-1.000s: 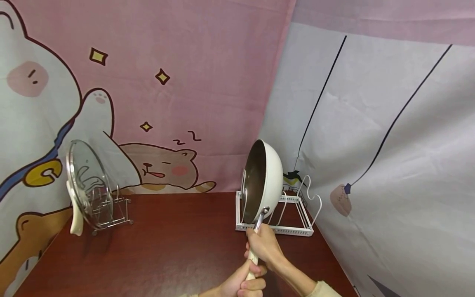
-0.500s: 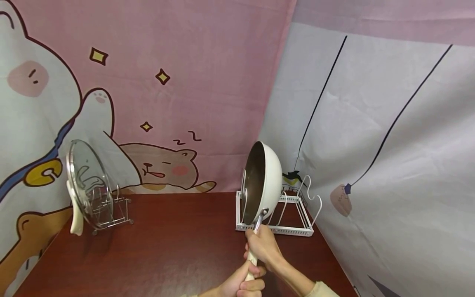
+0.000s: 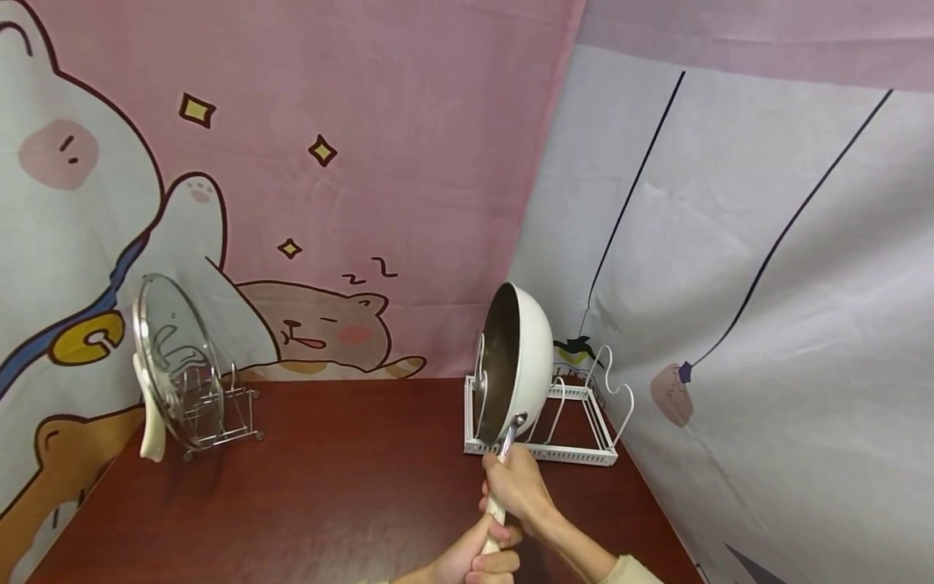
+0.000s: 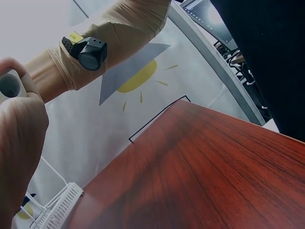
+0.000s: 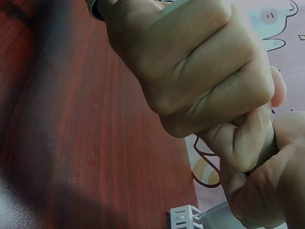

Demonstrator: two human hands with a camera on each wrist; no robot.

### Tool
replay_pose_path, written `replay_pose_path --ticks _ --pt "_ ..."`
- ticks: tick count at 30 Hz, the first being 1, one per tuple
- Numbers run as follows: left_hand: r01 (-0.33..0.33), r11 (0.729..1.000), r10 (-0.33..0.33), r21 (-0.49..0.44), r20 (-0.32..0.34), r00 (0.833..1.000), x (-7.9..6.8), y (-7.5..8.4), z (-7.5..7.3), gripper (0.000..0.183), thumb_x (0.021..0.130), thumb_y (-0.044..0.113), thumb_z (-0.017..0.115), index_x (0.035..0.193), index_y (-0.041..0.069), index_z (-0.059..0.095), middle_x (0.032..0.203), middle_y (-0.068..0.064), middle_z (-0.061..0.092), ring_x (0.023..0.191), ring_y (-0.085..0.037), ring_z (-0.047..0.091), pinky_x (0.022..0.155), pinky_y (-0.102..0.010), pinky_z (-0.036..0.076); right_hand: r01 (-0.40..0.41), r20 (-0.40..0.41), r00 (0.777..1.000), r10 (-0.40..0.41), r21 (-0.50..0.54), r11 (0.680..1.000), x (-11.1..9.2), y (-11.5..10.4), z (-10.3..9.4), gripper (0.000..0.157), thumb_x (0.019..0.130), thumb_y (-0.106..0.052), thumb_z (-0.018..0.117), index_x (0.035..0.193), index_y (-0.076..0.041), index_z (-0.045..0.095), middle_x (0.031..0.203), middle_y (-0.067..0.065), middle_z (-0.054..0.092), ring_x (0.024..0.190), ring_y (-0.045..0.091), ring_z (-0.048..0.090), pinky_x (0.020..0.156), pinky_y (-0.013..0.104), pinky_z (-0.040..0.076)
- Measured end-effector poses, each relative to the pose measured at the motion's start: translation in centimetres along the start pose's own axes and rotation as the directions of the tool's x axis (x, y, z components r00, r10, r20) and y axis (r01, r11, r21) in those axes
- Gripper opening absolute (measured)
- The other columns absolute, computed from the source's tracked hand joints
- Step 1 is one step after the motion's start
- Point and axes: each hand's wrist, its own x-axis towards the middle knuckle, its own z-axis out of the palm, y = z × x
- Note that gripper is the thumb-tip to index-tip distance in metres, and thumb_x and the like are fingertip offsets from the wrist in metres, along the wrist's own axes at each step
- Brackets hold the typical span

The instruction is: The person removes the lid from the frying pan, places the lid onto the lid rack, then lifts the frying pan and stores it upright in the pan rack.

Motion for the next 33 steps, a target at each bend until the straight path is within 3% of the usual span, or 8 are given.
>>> replay_pose_path --ticks 33 --pt "-0.008 1.0 0.008 -0.011 0.005 1.0 0.71 -0.82 -0.68 0.037 0.108 0.028 0.02 0.078 0.038 0.039 0.055 0.031 0.044 0.043 0.005 0.019 0.046 -0.02 0.008 -0.008 -0.006 1.0 0.008 -0.006 1.0 0.34 0.99 -0.05 0.016 0.1 -0.009 0.056 0.084 -0.006 0.059 0.058 0.002 0.059 0.043 0.013 0.061 0.045 0.029 0.052"
